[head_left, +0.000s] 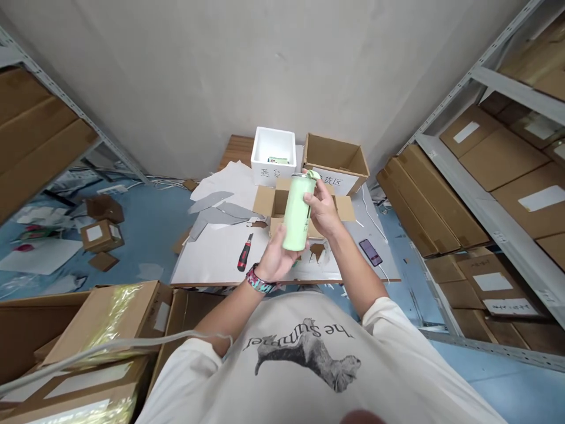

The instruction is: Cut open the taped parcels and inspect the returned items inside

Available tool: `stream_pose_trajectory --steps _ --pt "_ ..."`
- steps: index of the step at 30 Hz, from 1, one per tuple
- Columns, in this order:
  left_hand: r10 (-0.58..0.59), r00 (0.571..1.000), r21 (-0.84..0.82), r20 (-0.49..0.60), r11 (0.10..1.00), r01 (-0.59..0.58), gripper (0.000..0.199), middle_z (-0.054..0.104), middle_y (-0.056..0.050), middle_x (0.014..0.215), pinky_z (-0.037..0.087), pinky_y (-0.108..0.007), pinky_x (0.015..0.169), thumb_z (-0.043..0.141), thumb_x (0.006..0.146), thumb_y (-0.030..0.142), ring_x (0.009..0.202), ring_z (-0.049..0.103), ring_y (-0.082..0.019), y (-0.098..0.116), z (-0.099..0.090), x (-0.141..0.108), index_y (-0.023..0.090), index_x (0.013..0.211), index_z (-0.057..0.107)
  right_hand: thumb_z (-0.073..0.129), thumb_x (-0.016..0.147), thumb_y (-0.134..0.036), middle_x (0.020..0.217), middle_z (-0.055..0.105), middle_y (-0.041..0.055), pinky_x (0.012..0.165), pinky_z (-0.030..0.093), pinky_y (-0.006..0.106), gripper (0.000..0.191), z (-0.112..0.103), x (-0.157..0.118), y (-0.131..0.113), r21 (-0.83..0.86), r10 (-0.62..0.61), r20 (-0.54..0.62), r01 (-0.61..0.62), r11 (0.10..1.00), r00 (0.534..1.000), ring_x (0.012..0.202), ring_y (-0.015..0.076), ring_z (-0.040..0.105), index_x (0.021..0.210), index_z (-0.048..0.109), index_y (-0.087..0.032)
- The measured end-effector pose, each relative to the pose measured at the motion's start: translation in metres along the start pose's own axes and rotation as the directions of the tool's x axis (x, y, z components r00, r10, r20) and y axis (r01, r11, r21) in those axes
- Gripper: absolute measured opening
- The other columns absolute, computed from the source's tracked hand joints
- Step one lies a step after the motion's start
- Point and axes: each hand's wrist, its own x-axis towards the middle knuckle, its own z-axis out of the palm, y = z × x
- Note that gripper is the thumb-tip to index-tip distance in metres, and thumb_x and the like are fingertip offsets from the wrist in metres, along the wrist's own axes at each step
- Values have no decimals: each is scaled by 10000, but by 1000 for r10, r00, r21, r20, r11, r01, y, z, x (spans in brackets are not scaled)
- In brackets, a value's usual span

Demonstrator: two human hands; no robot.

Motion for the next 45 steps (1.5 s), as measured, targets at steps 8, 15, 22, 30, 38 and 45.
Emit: stream_pose_trajectory --steps 8,15,22,30,38,45 --pt "223 970 56 -100 974 -219 877 728 -98 1487 729 -379 922 962 933 608 1198 801 -283 -10 9 -25 381 1666 538 876 887 -855 1365 803 121 1006 726 526 875 9 -24 -9 105 -48 53 42 994 997 1293 349 764 1538 636 -322" --pt "-70 995 -34 73 997 73 780 804 -165 1290 729 -387 723 621 1055 883 983 818 -287 5 -7 -36 247 1499 700 825 864 -940 1279 850 133 923 731 475 883 27 -36 -10 255 -47 144 9 967 988 1236 363 812 1414 670 -268" --pt "27 1000 24 -11 999 -27 734 796 -160 1402 750 -392 801 755 1032 785 1063 838 -300 4 -6 -43 269 1548 674 965 769 -840 1289 851 112 949 719 454 893 31 -42 -5 218 -36 31 29 976 999 1206 342 797 1402 684 -276" --pt "100 995 25 -26 995 -99 715 798 -128 1400 749 -379 823 819 1012 720 1094 842 -289 4 -6 -48 307 1569 644 968 773 -805 1215 820 77 931 705 435 765 34 -47 6 217 -42 -100 62 974 994 1160 314 773 1270 700 -287" --pt "250 959 152 -130 961 -230 821 727 -114 1545 754 -393 875 887 971 651 1244 814 -317 -3 -7 -57 378 1663 541 951 771 -823 1314 811 96 998 700 456 855 36 -59 7 157 -48 -139 69 985 989 1256 332 756 1382 680 -290" --pt "52 999 54 -18 997 -51 752 776 -154 1441 733 -360 733 824 998 716 1113 829 -309 1 -9 -66 289 1590 644 862 839 -868 1360 831 122 931 723 469 816 40 -72 4 224 2 -95 20 974 995 1259 352 773 1383 676 -290"
